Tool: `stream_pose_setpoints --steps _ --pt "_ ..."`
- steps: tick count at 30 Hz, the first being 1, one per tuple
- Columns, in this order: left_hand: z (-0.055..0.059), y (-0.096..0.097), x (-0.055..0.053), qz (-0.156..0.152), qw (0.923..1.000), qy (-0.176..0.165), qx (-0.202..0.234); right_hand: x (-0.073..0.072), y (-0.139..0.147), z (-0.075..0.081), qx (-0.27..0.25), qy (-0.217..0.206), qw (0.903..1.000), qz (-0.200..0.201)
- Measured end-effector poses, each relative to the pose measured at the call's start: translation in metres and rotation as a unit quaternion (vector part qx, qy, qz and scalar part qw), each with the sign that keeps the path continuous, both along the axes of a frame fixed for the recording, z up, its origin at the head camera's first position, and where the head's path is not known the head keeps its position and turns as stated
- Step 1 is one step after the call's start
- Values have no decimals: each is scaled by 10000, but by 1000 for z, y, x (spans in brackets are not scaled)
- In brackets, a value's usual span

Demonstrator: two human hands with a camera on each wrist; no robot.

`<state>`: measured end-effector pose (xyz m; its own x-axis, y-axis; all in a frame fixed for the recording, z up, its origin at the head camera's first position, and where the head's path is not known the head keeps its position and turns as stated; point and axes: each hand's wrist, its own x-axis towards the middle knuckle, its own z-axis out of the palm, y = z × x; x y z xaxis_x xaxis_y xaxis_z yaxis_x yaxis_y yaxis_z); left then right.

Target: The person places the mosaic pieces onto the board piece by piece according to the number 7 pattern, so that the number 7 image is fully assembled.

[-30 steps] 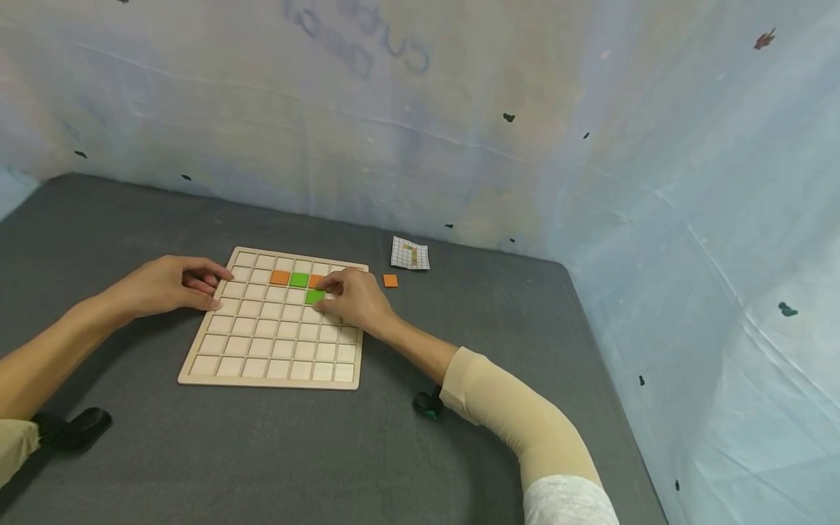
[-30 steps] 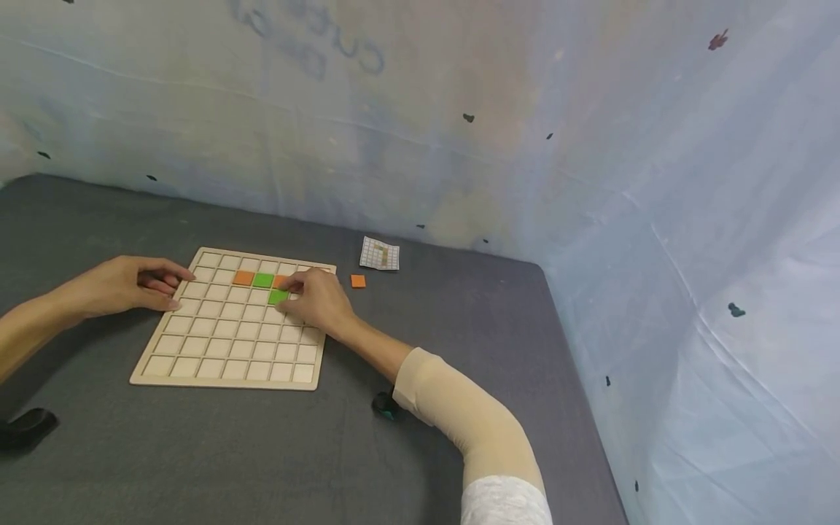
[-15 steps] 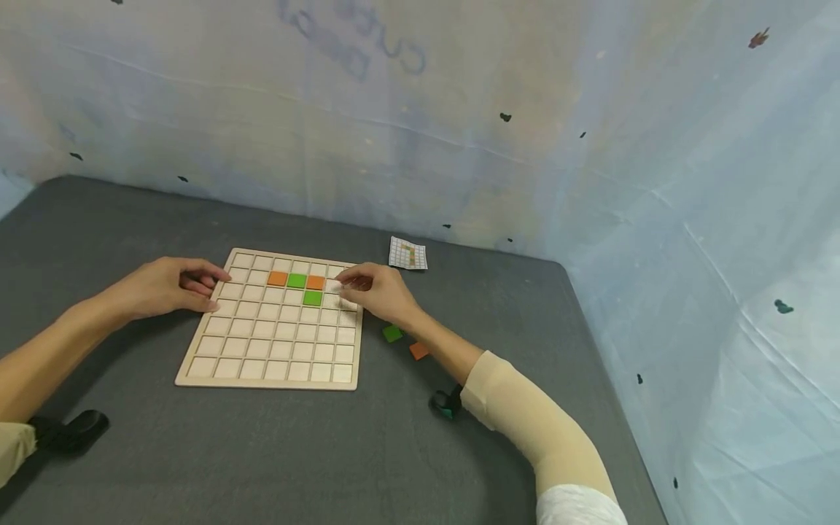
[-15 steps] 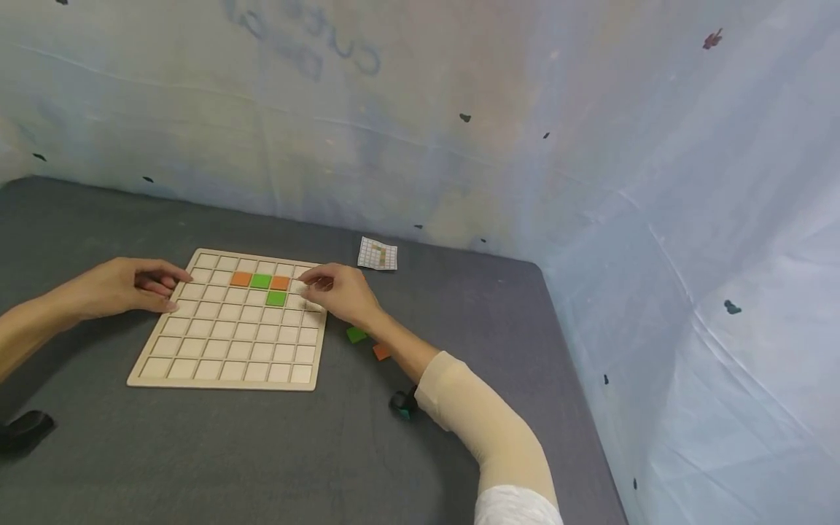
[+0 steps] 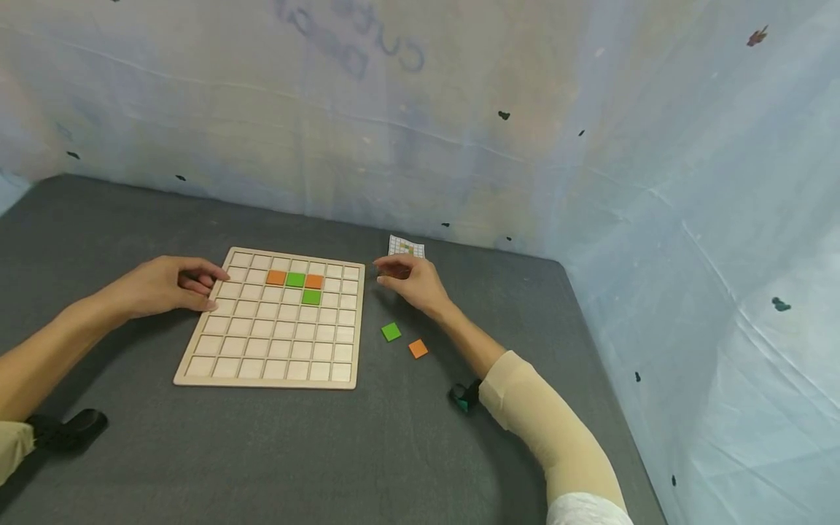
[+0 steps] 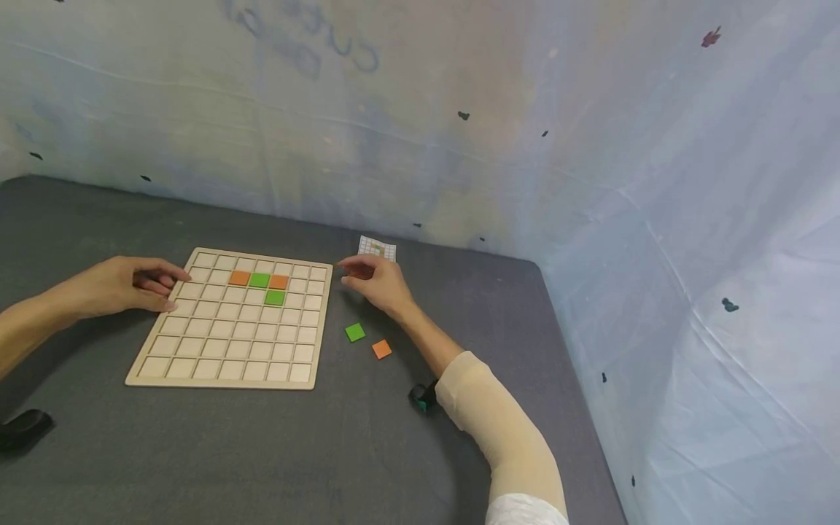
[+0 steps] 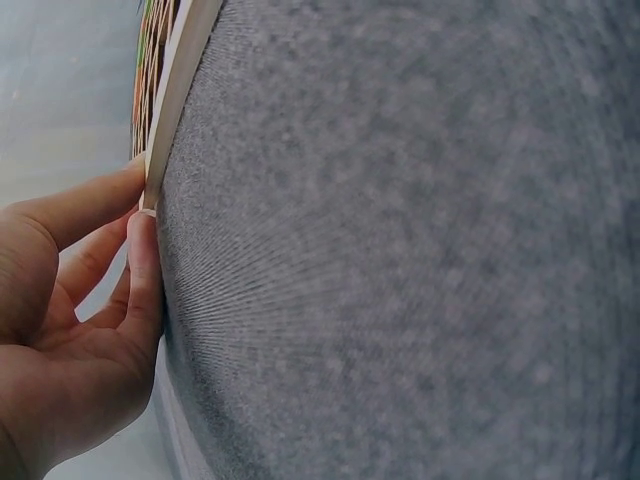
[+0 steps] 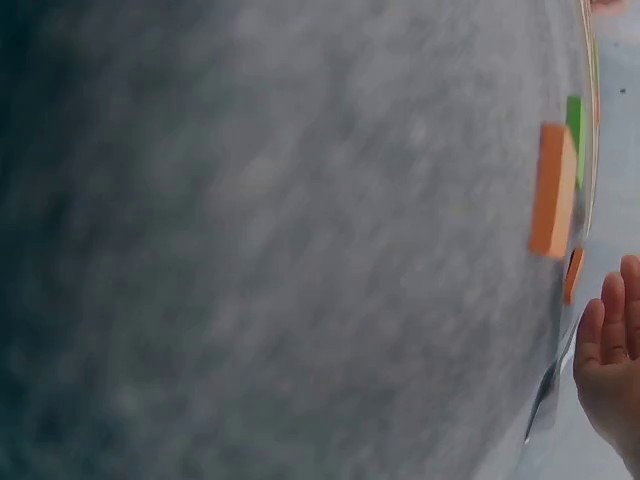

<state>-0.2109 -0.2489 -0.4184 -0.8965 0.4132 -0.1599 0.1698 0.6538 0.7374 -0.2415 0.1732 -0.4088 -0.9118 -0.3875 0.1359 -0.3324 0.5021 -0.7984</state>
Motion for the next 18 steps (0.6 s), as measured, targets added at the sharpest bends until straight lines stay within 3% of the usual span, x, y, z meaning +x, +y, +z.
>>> stream_pose_setpoints --steps 8,14,18 --pt "0 1 -1 4 10000 34 -17 -4 12 -5 433 163 9982 -378" --pt "-1 0 0 21 10000 33 12 -6 16 -8 621 -205 9974 -300" --pt "-2 -1 1 44 10000 7 30 -8 15 -12 812 -165 9962 -277"
